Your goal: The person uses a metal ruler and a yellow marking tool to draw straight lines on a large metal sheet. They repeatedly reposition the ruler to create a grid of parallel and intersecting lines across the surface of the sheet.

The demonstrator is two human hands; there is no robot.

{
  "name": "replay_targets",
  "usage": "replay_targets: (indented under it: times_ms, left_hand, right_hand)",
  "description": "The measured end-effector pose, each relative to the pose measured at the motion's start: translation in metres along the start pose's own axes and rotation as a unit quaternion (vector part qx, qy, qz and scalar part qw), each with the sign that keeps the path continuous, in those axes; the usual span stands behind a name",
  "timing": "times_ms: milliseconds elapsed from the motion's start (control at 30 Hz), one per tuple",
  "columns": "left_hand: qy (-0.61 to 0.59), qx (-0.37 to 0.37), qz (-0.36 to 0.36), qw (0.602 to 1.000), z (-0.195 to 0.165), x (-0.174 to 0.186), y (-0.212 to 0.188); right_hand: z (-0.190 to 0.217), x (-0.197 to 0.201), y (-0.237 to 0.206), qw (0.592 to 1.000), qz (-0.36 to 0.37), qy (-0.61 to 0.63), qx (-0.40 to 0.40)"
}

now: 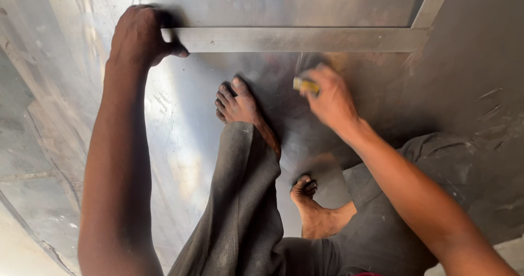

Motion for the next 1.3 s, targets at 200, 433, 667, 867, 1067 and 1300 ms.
replay_targets:
  times_ms: [200, 433, 667, 867, 1067, 1300]
  left_hand:
    - [0.001, 0.005, -0.045, 0.999, 0.006, -0.005, 0.001]
    - [0.000, 0.015, -0.034, 0.999, 0.012, -0.012, 0.003]
    - [0.004, -0.017, -0.047, 0.999, 0.003, -0.001, 0.002]
    - [-0.008, 0.008, -0.018, 1.000, -0.001, 0.003, 0.004]
    - [-0.018, 0.011, -0.040, 0.999, 0.004, -0.003, 0.002]
    - [0.006, 0.020, -0.022, 1.000, -0.003, 0.007, 0.006]
  right_hand:
    - [0.011, 0.013, 0.029, 0.985, -0.136, 0.049, 0.097]
    - [0.011, 0.010, 0.033, 0.986, -0.105, 0.025, 0.126]
    - [0.007, -0.002, 0.032, 0.986, 0.046, -0.160, 0.024]
    - [0.008, -0.003, 0.000, 0.996, 0.002, -0.047, 0.072]
    - [0.008, 0.007, 0.026, 0.985, -0.148, 0.046, 0.070]
    - [0.018, 0.015, 0.028, 0.981, -0.147, 0.059, 0.114]
Point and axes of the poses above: each hand's wrist, its own y-axis towards the middle knuckle, its own x-axis out of the back of the hand, z = x × y, the point moved 4 cm from there along y, towards the middle knuckle, and after that the axes turned 12 degrees about -x, right-handed, at the moved point
